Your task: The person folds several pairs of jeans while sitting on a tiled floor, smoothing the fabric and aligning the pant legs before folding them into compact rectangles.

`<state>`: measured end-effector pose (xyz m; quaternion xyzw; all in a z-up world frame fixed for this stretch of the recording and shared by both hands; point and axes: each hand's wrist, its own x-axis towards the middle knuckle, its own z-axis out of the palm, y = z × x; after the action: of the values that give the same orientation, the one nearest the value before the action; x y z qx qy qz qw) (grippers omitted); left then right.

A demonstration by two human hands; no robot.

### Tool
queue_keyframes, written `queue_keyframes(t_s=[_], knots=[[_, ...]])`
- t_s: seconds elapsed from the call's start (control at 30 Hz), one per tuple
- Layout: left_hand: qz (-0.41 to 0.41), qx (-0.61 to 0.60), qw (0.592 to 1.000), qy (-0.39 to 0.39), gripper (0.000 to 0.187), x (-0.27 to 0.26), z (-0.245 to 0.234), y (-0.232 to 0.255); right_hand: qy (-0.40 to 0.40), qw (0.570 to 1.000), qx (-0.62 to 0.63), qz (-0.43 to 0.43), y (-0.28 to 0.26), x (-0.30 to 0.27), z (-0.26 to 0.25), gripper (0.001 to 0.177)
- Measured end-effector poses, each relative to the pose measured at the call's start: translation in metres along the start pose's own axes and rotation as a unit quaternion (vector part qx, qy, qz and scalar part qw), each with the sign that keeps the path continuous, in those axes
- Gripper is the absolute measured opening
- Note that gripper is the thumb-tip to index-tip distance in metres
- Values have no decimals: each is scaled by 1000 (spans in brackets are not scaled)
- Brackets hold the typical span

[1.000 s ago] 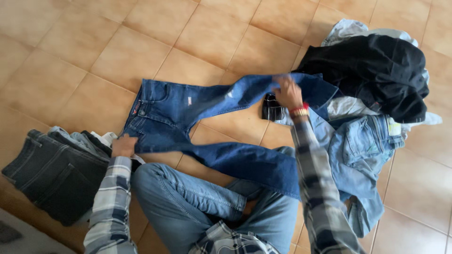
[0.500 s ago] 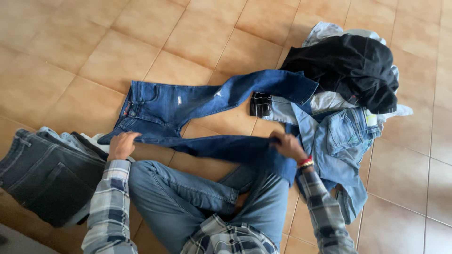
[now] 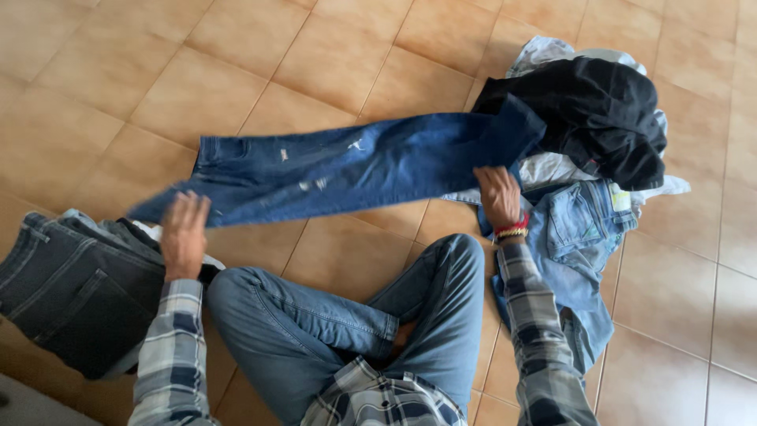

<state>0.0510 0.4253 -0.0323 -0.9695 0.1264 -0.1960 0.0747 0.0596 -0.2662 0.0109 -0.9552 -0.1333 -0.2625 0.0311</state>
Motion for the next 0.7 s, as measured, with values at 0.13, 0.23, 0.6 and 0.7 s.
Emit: queue_keyframes(t_s=[0.13, 0.23, 0.6, 0.7], knots=[[-27, -227, 898, -375, 71, -28, 67, -8, -228, 972, 22, 45, 14, -53, 70, 60], [-43, -292, 859, -418, 68, -11, 94, -15, -356, 862, 221, 285, 29, -72, 95, 67], [-107, -233, 915, -312, 88, 66, 156, 35, 110, 945, 84, 297, 75, -16, 149, 32], [-70, -217, 932, -283, 94, 50, 154, 31, 9, 938, 69, 339, 66, -34, 149, 30]])
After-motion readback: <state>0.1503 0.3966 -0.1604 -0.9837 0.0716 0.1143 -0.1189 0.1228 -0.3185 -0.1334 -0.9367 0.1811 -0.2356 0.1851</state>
